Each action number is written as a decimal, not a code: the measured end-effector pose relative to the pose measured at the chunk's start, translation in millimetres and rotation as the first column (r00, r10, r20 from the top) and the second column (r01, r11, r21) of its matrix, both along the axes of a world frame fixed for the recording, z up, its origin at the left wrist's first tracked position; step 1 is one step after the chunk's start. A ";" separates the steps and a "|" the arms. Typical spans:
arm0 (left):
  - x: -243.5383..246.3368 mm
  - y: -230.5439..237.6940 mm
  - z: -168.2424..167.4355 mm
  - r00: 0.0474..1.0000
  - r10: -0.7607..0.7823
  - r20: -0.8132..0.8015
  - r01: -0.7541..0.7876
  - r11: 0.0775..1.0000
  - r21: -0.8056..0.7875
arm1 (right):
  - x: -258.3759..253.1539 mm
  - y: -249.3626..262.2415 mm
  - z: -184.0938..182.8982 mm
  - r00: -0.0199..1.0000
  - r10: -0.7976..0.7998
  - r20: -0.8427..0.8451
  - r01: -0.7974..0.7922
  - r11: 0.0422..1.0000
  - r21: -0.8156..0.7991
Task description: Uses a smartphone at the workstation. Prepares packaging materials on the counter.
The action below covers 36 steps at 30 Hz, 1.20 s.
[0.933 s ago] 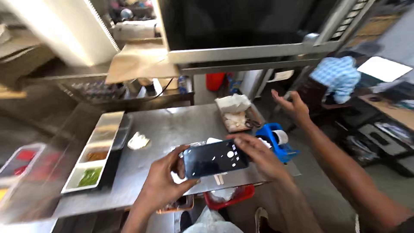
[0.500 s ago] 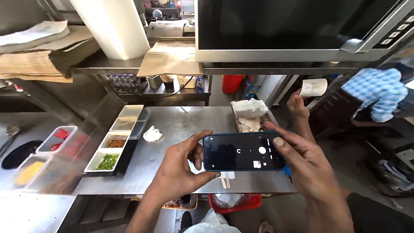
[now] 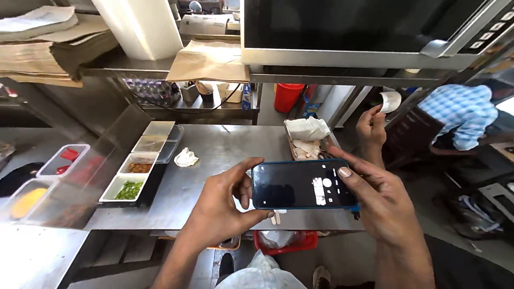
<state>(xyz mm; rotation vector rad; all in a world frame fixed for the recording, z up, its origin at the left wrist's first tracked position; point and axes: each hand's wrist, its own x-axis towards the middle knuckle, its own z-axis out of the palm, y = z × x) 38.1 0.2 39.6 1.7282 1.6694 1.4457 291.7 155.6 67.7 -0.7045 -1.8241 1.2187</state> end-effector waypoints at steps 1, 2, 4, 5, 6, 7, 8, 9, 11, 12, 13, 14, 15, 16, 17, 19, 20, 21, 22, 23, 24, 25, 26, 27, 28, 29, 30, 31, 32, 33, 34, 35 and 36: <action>0.7 -1.0 0.2 1.000 0.000 0.002 0.000 1.000 -0.003 | 0.2 -0.6 0.2 1.000 -0.010 0.008 0.010 1.000 0.003; 1.5 -1.5 0.0 1.000 -0.001 0.008 0.001 1.000 -0.004 | 0.9 -1.1 0.6 1.000 -0.018 0.014 0.018 1.000 0.000; 2.9 -2.3 -1.5 1.000 -0.006 0.020 0.006 1.000 -0.004 | 1.3 -2.1 0.5 1.000 -0.029 0.007 0.029 1.000 -0.007; 3.3 -2.5 -2.6 1.000 -0.006 0.024 0.006 1.000 -0.007 | 1.7 -2.3 0.1 0.999 -0.031 0.006 0.031 0.999 -0.009; 3.6 -2.5 -3.8 0.999 -0.009 0.031 0.009 1.000 -0.005 | 2.6 -2.2 -0.1 1.000 -0.025 0.007 0.025 1.000 -0.010; 3.8 -2.3 -5.1 0.999 -0.008 0.034 0.008 1.000 -0.005 | 3.3 -1.9 -0.2 1.000 -0.016 0.005 0.016 1.000 -0.008; 4.4 -2.3 -6.0 0.999 -0.006 0.036 0.006 1.000 -0.005 | 3.9 -1.4 -0.5 1.000 -0.011 0.001 0.011 1.000 -0.006; 5.4 -2.4 -6.5 0.999 -0.003 0.038 0.003 1.000 -0.007 | 4.8 -1.5 -0.5 1.000 -0.005 -0.001 0.005 1.000 -0.008; 7.4 -2.2 -7.1 0.999 0.001 0.034 0.000 1.000 -0.007 | 6.7 -1.8 -0.5 1.000 0.003 -0.005 -0.003 1.000 -0.003; 8.0 -2.2 -7.2 0.999 -0.002 0.032 0.002 1.000 -0.004 | 7.3 -2.5 -0.5 1.000 0.000 -0.007 0.000 1.000 0.002; 8.6 -2.4 -7.1 0.999 -0.004 0.032 0.005 1.000 -0.004 | 7.6 -3.3 -0.6 1.000 -0.007 -0.009 0.007 1.000 0.003; 9.0 -2.6 -7.0 0.999 -0.006 0.032 0.006 1.000 -0.004 | 7.8 -3.7 -1.0 1.000 -0.007 -0.013 0.007 1.000 0.008; 9.4 -2.8 -6.9 0.999 -0.007 0.032 0.008 1.000 -0.004 | 8.2 -4.1 -1.7 1.000 -0.004 -0.017 0.004 1.000 0.012; 9.8 -3.0 -6.8 1.000 -0.006 0.030 0.006 1.000 -0.003 | 8.6 -4.8 -2.3 1.000 -0.005 -0.018 0.005 1.000 0.012; 10.1 -3.2 -6.6 1.000 -0.005 0.029 0.005 1.000 -0.003 | 9.0 -5.6 -2.9 1.000 -0.009 -0.018 0.009 1.000 0.012; 10.8 -4.0 -5.9 0.999 -0.008 0.032 0.008 1.000 -0.002 | 9.8 -6.8 -4.7 1.000 -0.012 -0.023 0.012 1.000 0.019; 11.0 -4.3 -5.7 0.999 -0.012 0.031 0.012 1.000 -0.003 | 10.2 -7.3 -5.0 1.000 -0.011 -0.024 0.011 1.000 0.021; 11.3 -4.8 -5.7 0.999 -0.013 0.030 0.013 1.000 -0.005 | 10.4 -8.1 -5.3 1.000 -0.013 -0.023 0.014 1.000 0.023; 11.5 -5.2 -6.0 1.000 -0.013 0.027 0.014 1.000 -0.007 | 10.7 -8.9 -5.1 1.000 -0.015 -0.023 0.016 1.000 0.025; 11.7 -5.4 -6.4 1.000 -0.014 0.024 0.014 1.000 -0.008 | 11.1 -9.7 -4.9 1.000 -0.018 -0.023 0.018 0.999 0.026; 12.1 -5.3 -6.8 1.000 -0.015 0.023 0.015 1.000 -0.006 | 11.2 -10.6 -4.8 0.999 -0.020 -0.028 0.021 0.999 0.028; 12.5 -5.3 -7.1 1.000 -0.017 0.024 0.017 1.000 -0.004 | 11.0 -11.6 -4.9 0.999 -0.026 -0.035 0.027 0.999 0.029; 12.9 -5.1 -7.5 1.000 -0.017 0.022 0.017 1.000 -0.002 | 10.8 -12.5 -5.1 0.999 -0.032 -0.039 0.033 0.999 0.029; 13.3 -5.0 -7.7 1.000 -0.017 0.020 0.017 1.000 -0.001 | 10.6 -13.4 -5.3 0.999 -0.037 -0.039 0.038 0.999 0.030; 13.8 -4.9 -7.9 1.000 -0.017 0.017 0.017 1.000 -0.003 | 10.3 -14.1 -5.6 0.998 -0.048 -0.034 0.049 0.998 0.033; 14.4 -4.9 -7.8 1.000 -0.018 0.017 0.018 1.000 -0.007 | 9.6 -14.8 -5.8 0.998 -0.060 -0.027 0.061 0.997 0.040; 15.0 -4.9 -7.7 1.000 -0.014 0.016 0.015 1.000 -0.011 | 8.7 -15.4 -6.1 0.997 -0.073 -0.022 0.074 0.996 0.053; 15.5 -4.9 -7.9 1.000 -0.011 0.015 0.012 1.000 -0.012 | 8.3 -15.7 -6.3 0.997 -0.077 -0.017 0.078 0.995 0.060; 15.6 -5.1 -8.2 1.000 -0.010 0.012 0.010 1.000 -0.010 | 8.2 -15.9 -6.3 0.997 -0.076 -0.018 0.077 0.995 0.065; 15.5 -5.3 -8.4 1.000 -0.010 0.011 0.010 1.000 -0.008 | 8.0 -16.4 -5.9 0.997 -0.075 -0.021 0.076 0.995 0.065; 15.5 -5.6 -8.6 1.000 -0.010 0.014 0.010 1.000 -0.006 | 7.4 -17.4 -5.2 0.996 -0.079 -0.027 0.081 0.994 0.067; 15.4 -5.8 -8.6 1.000 -0.008 0.018 0.008 1.000 -0.005 | 6.9 -18.4 -4.4 0.996 -0.081 -0.034 0.084 0.994 0.071; 15.0 -6.0 -8.4 1.000 -0.007 0.018 0.007 1.000 -0.004 | 6.7 -18.9 -3.6 0.996 -0.083 -0.037 0.086 0.994 0.074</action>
